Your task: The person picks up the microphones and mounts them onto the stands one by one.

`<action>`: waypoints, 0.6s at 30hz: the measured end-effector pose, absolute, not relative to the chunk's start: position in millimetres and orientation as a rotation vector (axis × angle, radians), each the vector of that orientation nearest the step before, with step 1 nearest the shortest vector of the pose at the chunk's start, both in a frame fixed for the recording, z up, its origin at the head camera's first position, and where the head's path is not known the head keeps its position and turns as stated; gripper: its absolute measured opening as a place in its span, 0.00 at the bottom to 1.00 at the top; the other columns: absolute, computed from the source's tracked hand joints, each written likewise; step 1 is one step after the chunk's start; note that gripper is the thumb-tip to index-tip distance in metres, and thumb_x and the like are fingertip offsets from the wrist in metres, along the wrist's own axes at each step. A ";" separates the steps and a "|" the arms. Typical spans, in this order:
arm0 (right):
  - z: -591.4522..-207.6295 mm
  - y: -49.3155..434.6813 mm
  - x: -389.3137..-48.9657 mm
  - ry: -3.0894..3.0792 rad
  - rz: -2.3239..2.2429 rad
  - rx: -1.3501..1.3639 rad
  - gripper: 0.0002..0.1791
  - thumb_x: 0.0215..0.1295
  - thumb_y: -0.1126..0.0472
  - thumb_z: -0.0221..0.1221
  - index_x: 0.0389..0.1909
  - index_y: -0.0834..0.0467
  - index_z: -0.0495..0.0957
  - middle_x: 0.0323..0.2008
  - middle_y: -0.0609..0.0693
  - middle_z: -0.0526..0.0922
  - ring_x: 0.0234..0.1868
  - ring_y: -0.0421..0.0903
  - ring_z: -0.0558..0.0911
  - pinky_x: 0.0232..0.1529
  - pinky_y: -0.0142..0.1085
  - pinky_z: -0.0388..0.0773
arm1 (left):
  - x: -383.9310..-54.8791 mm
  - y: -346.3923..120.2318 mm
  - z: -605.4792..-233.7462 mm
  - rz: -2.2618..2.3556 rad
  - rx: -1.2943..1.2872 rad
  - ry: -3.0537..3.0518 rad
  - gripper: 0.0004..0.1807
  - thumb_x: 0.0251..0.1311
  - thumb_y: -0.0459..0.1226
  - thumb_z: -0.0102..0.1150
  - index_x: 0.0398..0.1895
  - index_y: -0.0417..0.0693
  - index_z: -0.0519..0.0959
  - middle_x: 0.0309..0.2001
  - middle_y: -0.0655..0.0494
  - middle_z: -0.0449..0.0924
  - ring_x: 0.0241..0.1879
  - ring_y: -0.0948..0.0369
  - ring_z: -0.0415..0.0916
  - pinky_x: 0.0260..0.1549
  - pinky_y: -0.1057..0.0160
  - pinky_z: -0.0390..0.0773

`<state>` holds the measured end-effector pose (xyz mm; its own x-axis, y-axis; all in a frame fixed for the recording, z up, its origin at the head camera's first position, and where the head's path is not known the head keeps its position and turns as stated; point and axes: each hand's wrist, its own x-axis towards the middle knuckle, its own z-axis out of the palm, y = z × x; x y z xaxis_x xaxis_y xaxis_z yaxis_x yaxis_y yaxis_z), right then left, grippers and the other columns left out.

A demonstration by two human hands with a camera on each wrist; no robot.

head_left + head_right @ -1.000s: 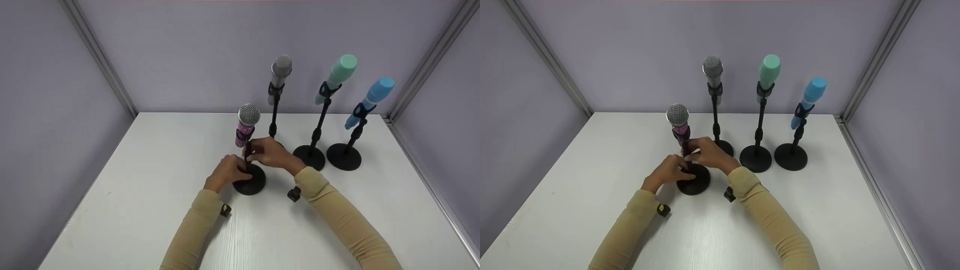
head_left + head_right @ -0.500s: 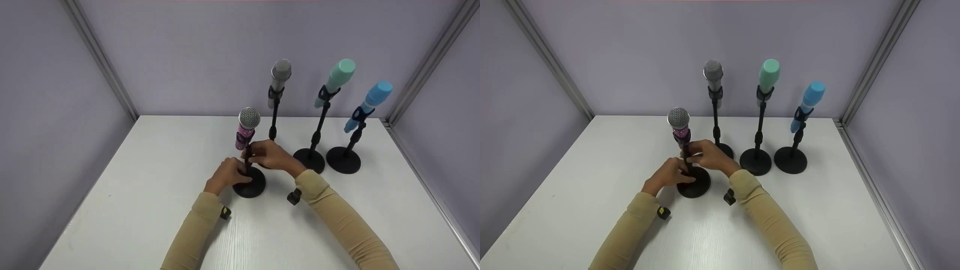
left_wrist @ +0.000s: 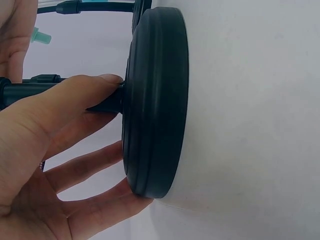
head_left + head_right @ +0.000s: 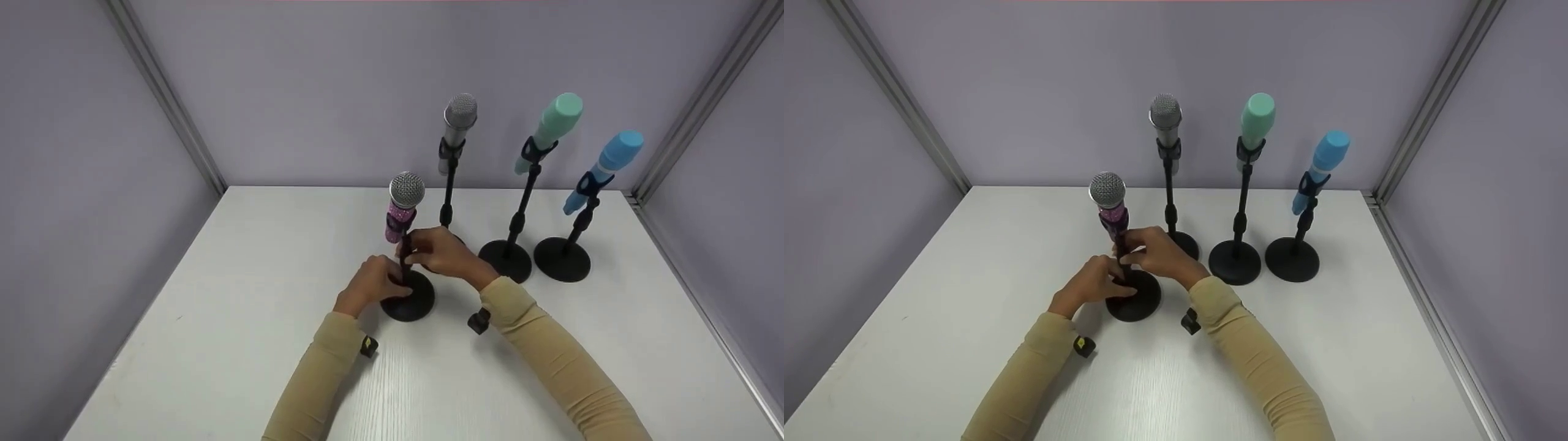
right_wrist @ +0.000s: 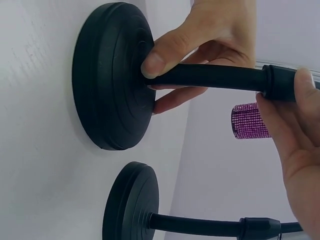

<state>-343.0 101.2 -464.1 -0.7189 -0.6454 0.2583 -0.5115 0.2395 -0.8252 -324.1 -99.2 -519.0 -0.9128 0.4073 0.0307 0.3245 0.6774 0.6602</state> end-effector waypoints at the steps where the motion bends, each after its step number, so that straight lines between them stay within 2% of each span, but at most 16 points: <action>1: -463.9 101.0 -342.8 2.371 -1.486 -1.110 0.08 0.65 0.73 0.65 0.43 0.62 0.85 0.42 0.57 0.89 0.46 0.47 0.88 0.53 0.38 0.85 | -324.1 -99.2 -519.2 1.054 0.604 2.767 0.09 0.51 0.38 0.79 0.34 0.43 0.91 0.33 0.54 0.91 0.32 0.64 0.85 0.38 0.61 0.86; 9: -463.9 101.1 -341.8 2.385 -1.471 -1.114 0.08 0.66 0.71 0.64 0.44 0.61 0.84 0.43 0.57 0.89 0.45 0.48 0.88 0.50 0.37 0.86 | -324.6 -100.1 -519.8 1.092 0.607 2.753 0.09 0.51 0.38 0.79 0.33 0.44 0.90 0.31 0.55 0.91 0.32 0.64 0.85 0.37 0.61 0.86; 14: -463.0 102.1 -340.7 2.334 -1.490 -1.067 0.09 0.68 0.71 0.63 0.48 0.65 0.83 0.46 0.61 0.88 0.50 0.53 0.87 0.53 0.36 0.85 | -324.8 -100.3 -518.9 1.101 0.593 2.746 0.08 0.51 0.38 0.79 0.32 0.44 0.90 0.32 0.55 0.91 0.33 0.64 0.85 0.38 0.60 0.86; 18: -462.7 102.7 -338.2 2.349 -1.476 -1.073 0.10 0.68 0.71 0.62 0.49 0.64 0.83 0.48 0.61 0.88 0.51 0.53 0.87 0.53 0.36 0.85 | -324.5 -100.4 -518.2 1.095 0.613 2.752 0.09 0.51 0.38 0.79 0.32 0.43 0.90 0.31 0.54 0.91 0.33 0.63 0.85 0.39 0.59 0.86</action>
